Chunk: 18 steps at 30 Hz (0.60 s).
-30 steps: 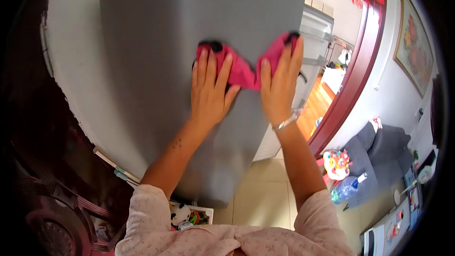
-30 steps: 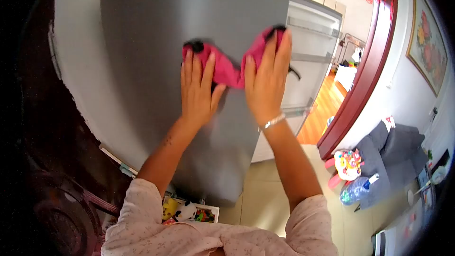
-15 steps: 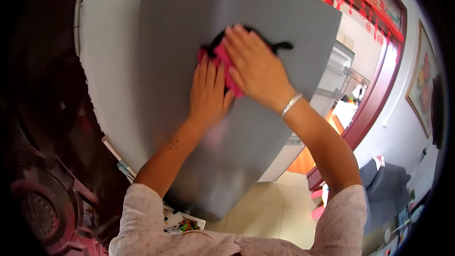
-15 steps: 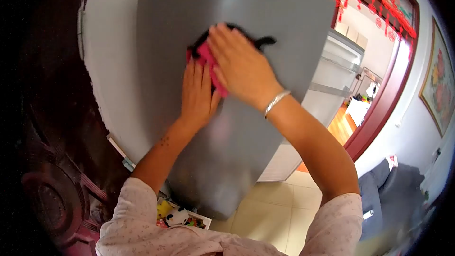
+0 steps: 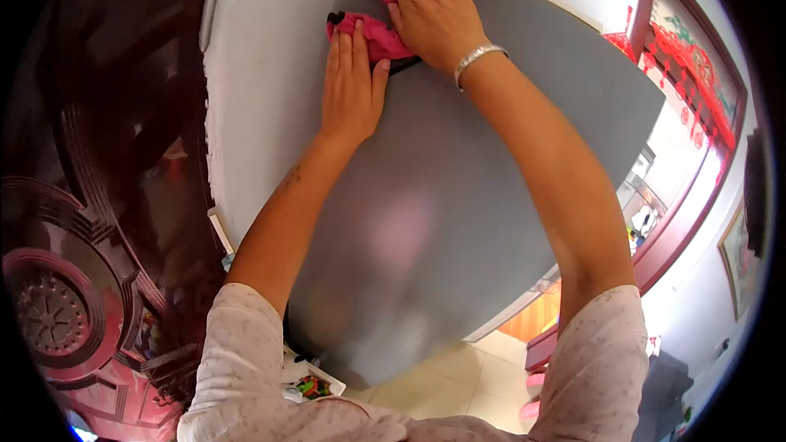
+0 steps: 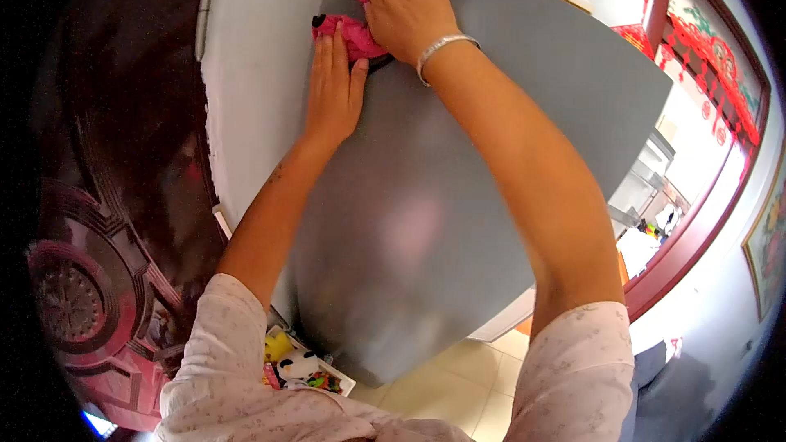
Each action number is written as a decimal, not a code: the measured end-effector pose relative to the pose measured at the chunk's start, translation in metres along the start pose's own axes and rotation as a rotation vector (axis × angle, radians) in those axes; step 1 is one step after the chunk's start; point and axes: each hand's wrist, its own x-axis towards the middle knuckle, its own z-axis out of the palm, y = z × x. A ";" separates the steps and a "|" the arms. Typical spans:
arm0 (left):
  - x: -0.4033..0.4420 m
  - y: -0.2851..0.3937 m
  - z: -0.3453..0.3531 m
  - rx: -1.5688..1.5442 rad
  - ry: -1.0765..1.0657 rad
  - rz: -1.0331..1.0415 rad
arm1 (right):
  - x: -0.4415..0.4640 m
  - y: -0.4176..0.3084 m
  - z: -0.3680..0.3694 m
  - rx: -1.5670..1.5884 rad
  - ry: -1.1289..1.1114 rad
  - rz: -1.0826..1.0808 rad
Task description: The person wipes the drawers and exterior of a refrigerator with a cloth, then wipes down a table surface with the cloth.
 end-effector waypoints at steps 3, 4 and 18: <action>-0.010 -0.022 -0.003 -0.040 -0.010 -0.136 | 0.020 -0.021 0.027 -0.032 -0.087 0.050; -0.017 -0.030 -0.004 -0.027 -0.013 -0.143 | 0.022 -0.032 0.039 -0.069 -0.100 0.020; -0.267 -0.008 -0.024 -0.154 -0.275 -0.737 | -0.100 -0.230 0.058 0.389 -0.586 -0.339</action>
